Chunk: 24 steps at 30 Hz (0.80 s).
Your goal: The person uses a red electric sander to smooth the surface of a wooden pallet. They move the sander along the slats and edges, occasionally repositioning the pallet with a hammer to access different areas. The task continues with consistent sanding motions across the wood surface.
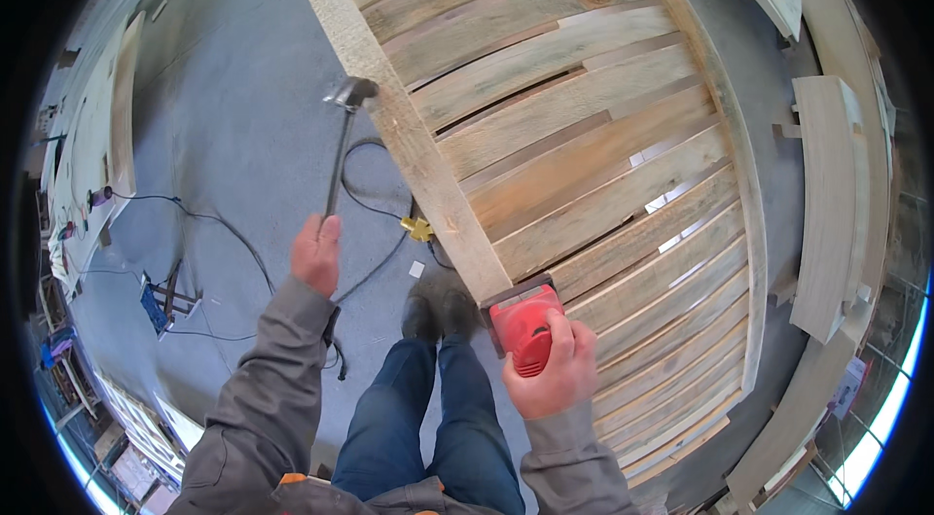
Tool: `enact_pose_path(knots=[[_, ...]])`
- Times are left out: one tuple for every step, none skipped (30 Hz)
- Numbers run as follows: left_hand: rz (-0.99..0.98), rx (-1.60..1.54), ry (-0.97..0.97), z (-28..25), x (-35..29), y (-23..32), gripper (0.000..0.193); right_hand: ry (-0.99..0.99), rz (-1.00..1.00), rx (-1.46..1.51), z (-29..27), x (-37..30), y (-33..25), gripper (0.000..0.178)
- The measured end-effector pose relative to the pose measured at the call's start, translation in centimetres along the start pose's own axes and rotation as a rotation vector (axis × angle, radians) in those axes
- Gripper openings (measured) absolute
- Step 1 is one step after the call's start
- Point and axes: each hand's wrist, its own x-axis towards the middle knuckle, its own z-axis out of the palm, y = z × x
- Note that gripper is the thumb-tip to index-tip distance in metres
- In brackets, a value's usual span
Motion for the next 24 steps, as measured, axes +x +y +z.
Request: enact_pose_path(knots=[[-0.007, -0.031, -0.004, -0.2, -0.3, 0.6, 0.038, 0.008, -0.009, -0.002, -0.1, 0.2, 0.2, 0.08], [-0.039, -0.106, -0.001, -0.6, -0.5, 1.3, 0.038, 0.016, -0.023, 0.005, -0.1, 0.2, 0.2, 0.081], [-0.071, -0.182, 0.003, -1.0, -0.4, 2.0, 0.039, 0.01, -0.011, 0.001, -0.3, -0.2, 0.2, 0.081], [-0.097, -0.255, 0.014, -1.2, -0.1, 2.4, 0.039, 0.011, -0.003, 0.001, -0.5, -0.5, 0.0, 0.081], [-0.062, -0.196, 0.041, -1.0, 0.3, 2.5, 0.039, 0.012, 0.006, 0.001, -0.5, -0.6, -0.1, 0.081], [-0.027, -0.137, 0.067, -0.7, 0.6, 2.7, 0.039, 0.004, 0.005, -0.007, -0.2, -0.6, 0.0, 0.081], [0.005, -0.085, 0.088, -0.5, 0.5, 2.9, 0.039, -0.006, 0.006, -0.022, -0.2, -0.8, 0.1, 0.081], [0.014, -0.039, 0.062, -0.5, 0.5, 2.1, 0.037, -0.004, -0.001, -0.026, 0.0, -0.4, 0.1, 0.081], [0.022, 0.007, 0.036, -0.3, 0.2, 0.2, 0.035, -0.003, -0.009, -0.005, -0.1, 0.0, 0.0, 0.081], [0.02, 0.044, -0.007, -0.1, 0.0, 0.8, 0.034, -0.013, -0.004, 0.001, -0.4, -0.3, -0.2, 0.081], [0.007, -0.012, -0.003, -0.2, 0.2, 1.2, 0.034, -0.024, 0.0, 0.008, -0.6, -0.6, -0.2, 0.081], [-0.007, -0.067, 0.001, -0.7, 0.6, 1.6, 0.035, -0.019, 0.005, -0.002, -0.5, -0.8, -0.1, 0.081], [-0.015, -0.115, 0.014, -1.2, 1.4, 2.7, 0.036, -0.008, 0.003, -0.002, -0.2, -0.7, 0.3, 0.081], [-0.02, -0.144, 0.039, -1.3, 1.7, 2.9, 0.036, 0.003, 0.001, -0.001, 0.0, -0.5, 0.5, 0.081], [-0.025, -0.172, 0.063, -1.3, 2.0, 3.0, 0.037, 0.008, -0.001, 0.002, 0.1, -0.2, 0.6, 0.081], [-0.042, -0.195, 0.082, -1.5, 1.7, 2.9, 0.037, 0.001, 0.003, 0.007, -0.1, -0.3, 0.3, 0.081], [-0.026, -0.118, 0.075, -1.1, 1.4, 1.7, 0.037, 0.001, -0.004, 0.013, -0.3, -0.1, 0.2, 0.081], [-0.01, -0.041, 0.068, -0.2, 0.9, -0.7, 0.037, -0.018, 0.003, 0.014, -0.2, -0.3, 0.1, 0.082], [0.016, 0.028, 0.054, 0.4, 1.2, -0.6, 0.037, -0.027, 0.018, 0.006, 0.0, -0.4, 0.3, 0.082], [-0.011, 0.0, 0.02, 0.4, 1.0, -0.6, 0.037, -0.037, 0.031, 0.0, 0.0, -0.4, 0.4, 0.082], [-0.038, -0.027, -0.014, 0.1, 0.3, -0.6, 0.036, -0.021, 0.021, 0.008, -0.1, -0.1, 0.5, 0.082], [-0.072, -0.05, -0.051, -0.3, -0.2, -0.3, 0.036, -0.015, 0.013, 0.019, -0.2, -0.1, 0.5, 0.082], [-0.064, -0.094, -0.03, -0.4, -0.1, 0.0, 0.036, -0.009, 0.004, 0.03, -0.3, 0.0, 0.6, 0.082], [-0.055, -0.137, -0.008, -0.4, 0.1, 0.3, 0.036, -0.016, 0.013, 0.019, -0.7, -0.2, 0.5, 0.082]])
